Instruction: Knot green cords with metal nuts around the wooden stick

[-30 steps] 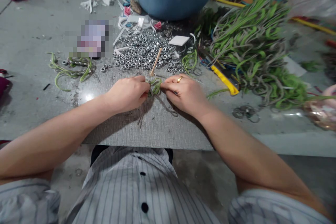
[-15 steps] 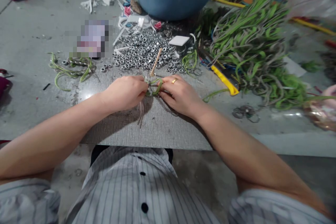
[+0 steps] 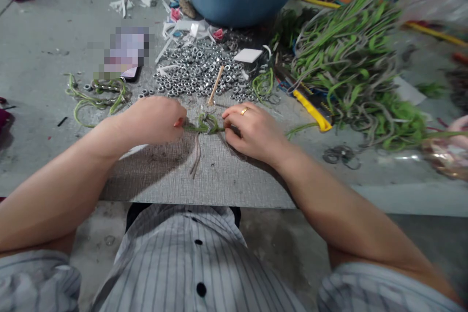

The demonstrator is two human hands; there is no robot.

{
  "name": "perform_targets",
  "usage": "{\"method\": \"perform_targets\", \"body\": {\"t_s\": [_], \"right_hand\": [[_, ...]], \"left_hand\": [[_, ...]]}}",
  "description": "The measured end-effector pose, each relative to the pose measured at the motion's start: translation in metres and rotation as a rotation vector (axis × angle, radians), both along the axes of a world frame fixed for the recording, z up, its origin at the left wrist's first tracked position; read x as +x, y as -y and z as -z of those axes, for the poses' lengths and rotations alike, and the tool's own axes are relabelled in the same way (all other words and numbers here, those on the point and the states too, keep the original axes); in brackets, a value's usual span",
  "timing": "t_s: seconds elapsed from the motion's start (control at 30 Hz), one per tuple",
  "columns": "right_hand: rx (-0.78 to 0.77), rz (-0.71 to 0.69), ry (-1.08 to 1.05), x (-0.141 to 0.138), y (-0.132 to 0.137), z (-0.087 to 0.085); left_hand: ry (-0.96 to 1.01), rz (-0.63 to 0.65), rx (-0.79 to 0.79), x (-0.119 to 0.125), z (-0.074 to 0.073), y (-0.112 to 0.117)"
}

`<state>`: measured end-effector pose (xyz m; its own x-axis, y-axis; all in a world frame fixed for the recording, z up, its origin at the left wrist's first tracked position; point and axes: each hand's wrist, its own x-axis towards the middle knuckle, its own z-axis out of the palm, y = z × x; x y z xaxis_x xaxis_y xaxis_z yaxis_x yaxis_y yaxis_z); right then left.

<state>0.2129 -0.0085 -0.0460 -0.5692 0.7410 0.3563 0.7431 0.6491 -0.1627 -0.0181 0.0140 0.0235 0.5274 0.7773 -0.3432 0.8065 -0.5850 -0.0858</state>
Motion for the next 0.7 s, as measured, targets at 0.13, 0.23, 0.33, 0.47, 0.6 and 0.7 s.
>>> {"method": "perform_targets", "body": {"t_s": [0.13,0.23,0.33,0.47,0.6,0.7], "right_hand": [[0.015,0.001,0.000,-0.001,0.000,0.001],[0.021,0.013,0.008,-0.001,0.000,0.001],[0.013,0.022,0.017,-0.001,0.000,0.001],[-0.003,0.024,-0.033,-0.001,0.002,-0.002],[0.030,-0.030,-0.115,-0.004,0.003,-0.003],[0.027,-0.086,-0.109,-0.008,0.002,-0.002]], "left_hand": [[-0.012,-0.010,-0.052,-0.007,-0.003,-0.004],[-0.007,-0.007,-0.056,-0.010,-0.004,-0.005],[-0.013,-0.023,-0.058,-0.010,-0.005,-0.006],[0.199,-0.013,0.055,-0.007,-0.003,-0.005],[0.498,-0.001,0.187,-0.003,0.001,0.000],[0.582,0.023,0.139,0.002,0.009,0.004]]}}
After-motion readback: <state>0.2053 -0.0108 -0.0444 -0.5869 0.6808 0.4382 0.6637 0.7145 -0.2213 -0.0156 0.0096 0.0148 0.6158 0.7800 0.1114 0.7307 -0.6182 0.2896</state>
